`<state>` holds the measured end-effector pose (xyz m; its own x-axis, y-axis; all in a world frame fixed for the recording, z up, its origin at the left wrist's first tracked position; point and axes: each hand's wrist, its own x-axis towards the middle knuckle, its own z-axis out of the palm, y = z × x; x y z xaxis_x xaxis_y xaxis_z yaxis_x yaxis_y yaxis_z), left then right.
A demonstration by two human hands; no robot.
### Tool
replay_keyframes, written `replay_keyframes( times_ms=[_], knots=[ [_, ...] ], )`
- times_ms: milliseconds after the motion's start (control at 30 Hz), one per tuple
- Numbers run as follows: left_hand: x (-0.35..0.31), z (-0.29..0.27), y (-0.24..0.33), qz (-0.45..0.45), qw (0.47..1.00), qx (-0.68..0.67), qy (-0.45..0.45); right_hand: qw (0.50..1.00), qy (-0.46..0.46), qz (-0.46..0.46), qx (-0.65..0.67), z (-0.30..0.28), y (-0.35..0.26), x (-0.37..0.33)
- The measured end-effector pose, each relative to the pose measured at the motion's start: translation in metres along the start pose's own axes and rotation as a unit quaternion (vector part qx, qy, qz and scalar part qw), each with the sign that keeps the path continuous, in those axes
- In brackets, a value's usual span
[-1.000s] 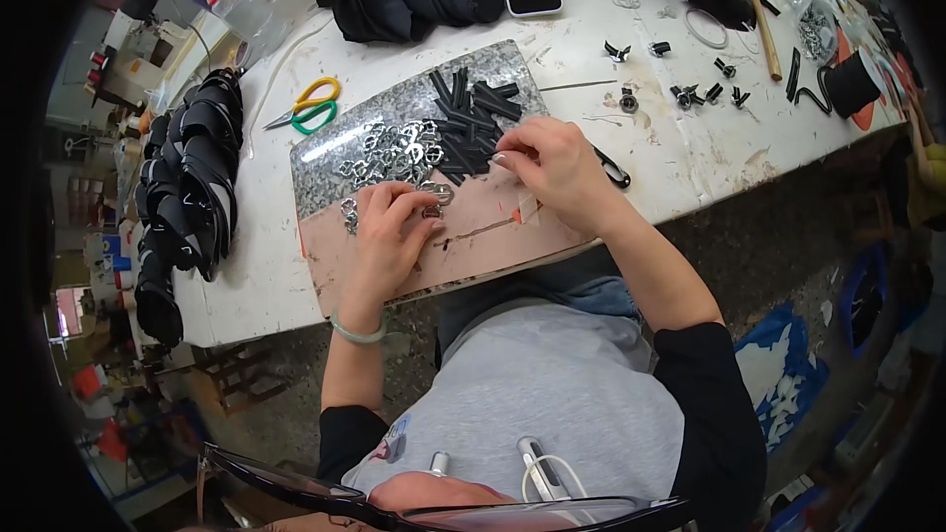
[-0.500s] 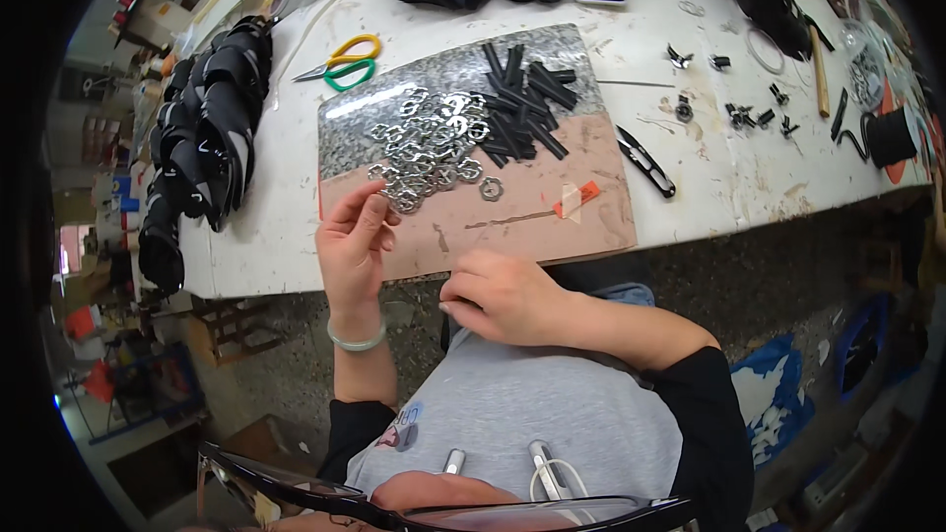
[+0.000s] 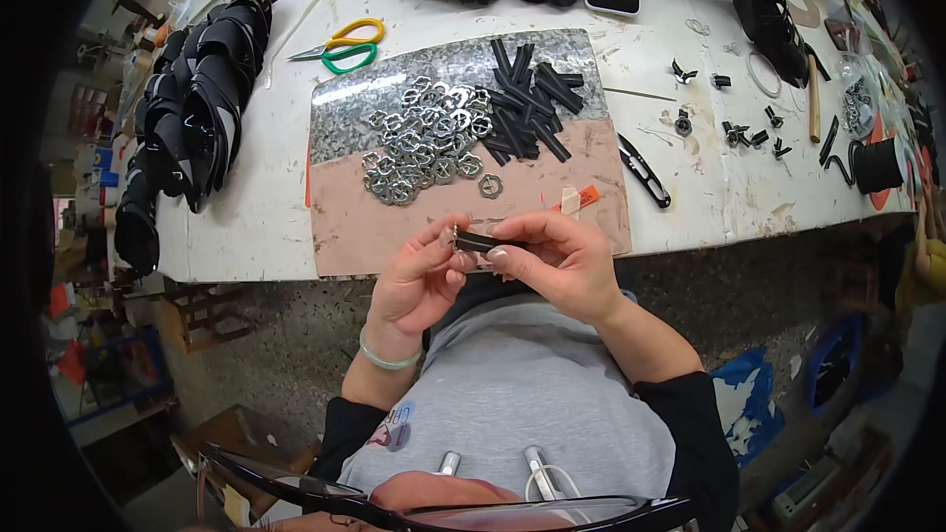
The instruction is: The person threads metal buckles onto straps by hand and trims the ends of the straps using scissors.
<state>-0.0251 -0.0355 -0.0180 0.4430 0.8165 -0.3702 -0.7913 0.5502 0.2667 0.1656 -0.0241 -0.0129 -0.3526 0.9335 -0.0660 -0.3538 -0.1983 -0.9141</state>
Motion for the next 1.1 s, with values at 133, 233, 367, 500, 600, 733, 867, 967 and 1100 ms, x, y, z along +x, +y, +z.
replay_keyframes(
  times_ms=[133,233,367,500,600,733,867,967,1100],
  knots=[
    [-0.001,-0.002,-0.001,-0.019,1.0,-0.001,-0.008,1.0,-0.018,-0.015,-0.002,-0.003,-0.001,-0.001],
    [-0.002,-0.004,-0.001,-0.024,1.0,-0.002,-0.011,0.998,-0.045,-0.009,-0.043,-0.004,-0.003,0.0],
    [-0.003,-0.005,-0.003,-0.025,1.0,0.009,0.005,0.999,-0.022,0.018,-0.042,-0.002,-0.003,0.003],
    [-0.002,-0.005,-0.003,0.004,0.999,0.041,-0.001,0.998,-0.017,0.013,-0.061,-0.001,0.0,0.003],
    [-0.002,-0.003,-0.002,0.018,0.998,0.068,0.0,0.988,-0.021,-0.042,-0.148,-0.003,0.005,0.005],
    [-0.006,-0.003,-0.001,0.023,0.997,0.072,-0.001,0.995,-0.004,-0.009,-0.098,-0.001,0.009,0.006],
    [-0.006,-0.001,-0.003,0.028,0.997,0.077,-0.004,0.998,-0.024,-0.012,-0.062,0.001,0.008,0.003],
    [-0.007,0.0,-0.004,0.037,0.994,0.098,0.034,0.998,-0.027,-0.011,-0.06,0.002,0.005,0.003],
    [-0.008,-0.004,-0.002,0.037,0.998,0.055,0.007,1.0,0.001,0.024,-0.01,-0.002,0.001,0.005]
  ],
)
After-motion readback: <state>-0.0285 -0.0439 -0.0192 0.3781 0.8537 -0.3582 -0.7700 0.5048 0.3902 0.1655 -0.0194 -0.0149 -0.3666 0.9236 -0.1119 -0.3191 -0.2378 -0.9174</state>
